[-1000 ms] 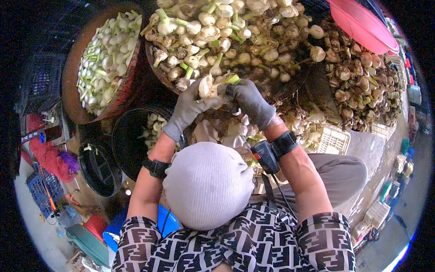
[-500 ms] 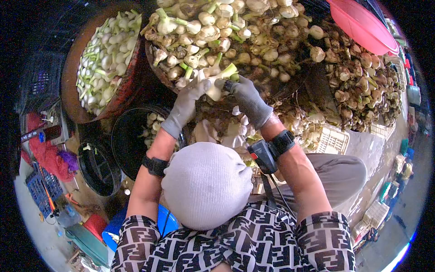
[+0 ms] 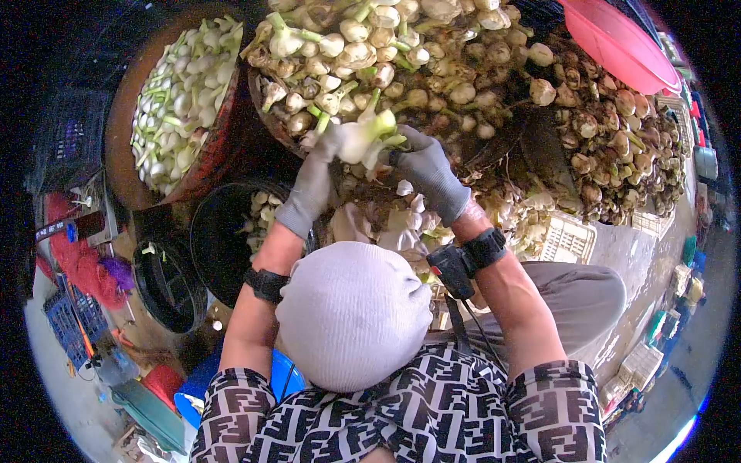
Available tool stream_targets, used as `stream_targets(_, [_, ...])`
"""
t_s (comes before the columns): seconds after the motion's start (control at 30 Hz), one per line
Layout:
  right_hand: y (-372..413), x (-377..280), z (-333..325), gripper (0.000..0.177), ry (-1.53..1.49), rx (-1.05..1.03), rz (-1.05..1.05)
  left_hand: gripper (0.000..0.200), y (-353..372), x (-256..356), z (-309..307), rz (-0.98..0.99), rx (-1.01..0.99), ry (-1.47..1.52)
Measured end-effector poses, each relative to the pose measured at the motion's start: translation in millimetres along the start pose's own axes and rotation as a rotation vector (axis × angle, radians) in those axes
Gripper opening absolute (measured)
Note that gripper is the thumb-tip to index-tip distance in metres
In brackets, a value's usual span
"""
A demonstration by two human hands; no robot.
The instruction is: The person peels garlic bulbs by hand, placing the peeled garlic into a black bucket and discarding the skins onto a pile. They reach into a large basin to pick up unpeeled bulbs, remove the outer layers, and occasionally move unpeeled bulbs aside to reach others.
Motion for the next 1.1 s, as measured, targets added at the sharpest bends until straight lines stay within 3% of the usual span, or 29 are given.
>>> stream_targets(0.03, [0,2,-2,0.018,-0.067,-0.036,0.039,0.046,0,3,0,0.156,-0.029,-0.32])
stream_targets(0.1, [-1,7,-13,0.023,-0.201,-0.104,0.113,0.045,-4,-5,-5,0.104,0.024,-0.18])
stream_targets(0.13, [-5,16,-21,0.022,-0.088,-0.114,-0.005,0.044,-5,0,-4,0.08,0.049,-0.11])
stream_targets(0.17, [-8,32,-29,0.021,0.025,-0.124,-0.116,0.046,-1,3,1,-0.043,0.025,0.231])
stream_targets(0.23, [6,15,-23,0.012,0.224,-0.122,-0.3,0.046,0,0,0,-0.252,0.004,0.379])
stream_targets(0.3, [8,15,-24,0.011,0.253,-0.084,-0.279,0.045,-2,-3,-5,-0.223,0.017,0.244])
stream_targets(0.37, [9,14,-25,0.009,0.191,-0.073,-0.238,0.044,-5,-8,-10,0.043,0.054,-0.168])
stream_targets(0.4, [9,14,-25,0.009,0.113,-0.079,-0.207,0.043,-6,-5,-9,0.065,0.027,-0.198])
stream_targets(0.47, [5,12,-24,0.007,0.52,-0.147,-0.591,0.04,-7,3,-5,0.109,-0.029,-0.258])
stream_targets(0.6, [13,-2,-14,0.006,0.512,-0.292,-0.648,0.036,-18,-22,1,-0.15,-0.044,-0.144])
stream_targets(0.63, [16,1,-16,0.008,0.344,-0.238,-0.327,0.035,-14,-7,6,-0.224,-0.05,-0.173])
stream_targets(0.67, [18,0,-18,0.008,0.423,-0.206,-0.435,0.035,-9,7,10,-0.3,-0.057,-0.201])
stream_targets(0.7, [20,0,-21,0.007,0.502,-0.172,-0.544,0.033,-5,20,13,-0.244,-0.037,-0.5])
stream_targets(0.73, [21,-1,-23,0.007,0.582,-0.137,-0.653,0.032,-11,2,10,-0.185,-0.108,-0.471])
stream_targets(0.77, [24,-2,-27,0.008,0.592,-0.16,-0.588,0.031,-20,-31,2,-0.129,-0.181,-0.438])
stream_targets(0.9, [32,-17,-30,0.009,0.495,-0.191,-0.55,0.028,-16,-30,7,0.269,-0.474,-0.456])
stream_targets(1.0, [34,-16,-36,0.014,0.372,-0.162,-0.466,0.03,-8,-13,10,-0.295,-0.307,-0.014])
stream_targets(1.07, [43,-14,-41,0.017,0.28,-0.066,-0.361,0.038,-10,-13,-3,-0.023,-0.3,0.016])
stream_targets(1.1, [50,-15,-46,0.021,0.385,-0.016,-0.3,0.042,-5,-1,-3,-0.109,-0.23,0.199])
Point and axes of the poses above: each hand's wrist, its own y-axis away from the middle knuckle, its own z-axis out of the palm, x = y × z, the point moved 2 cm from there along -y, towards the middle knuckle, and after that the axes turned 2 degrees about y, right-handed, at the moved point
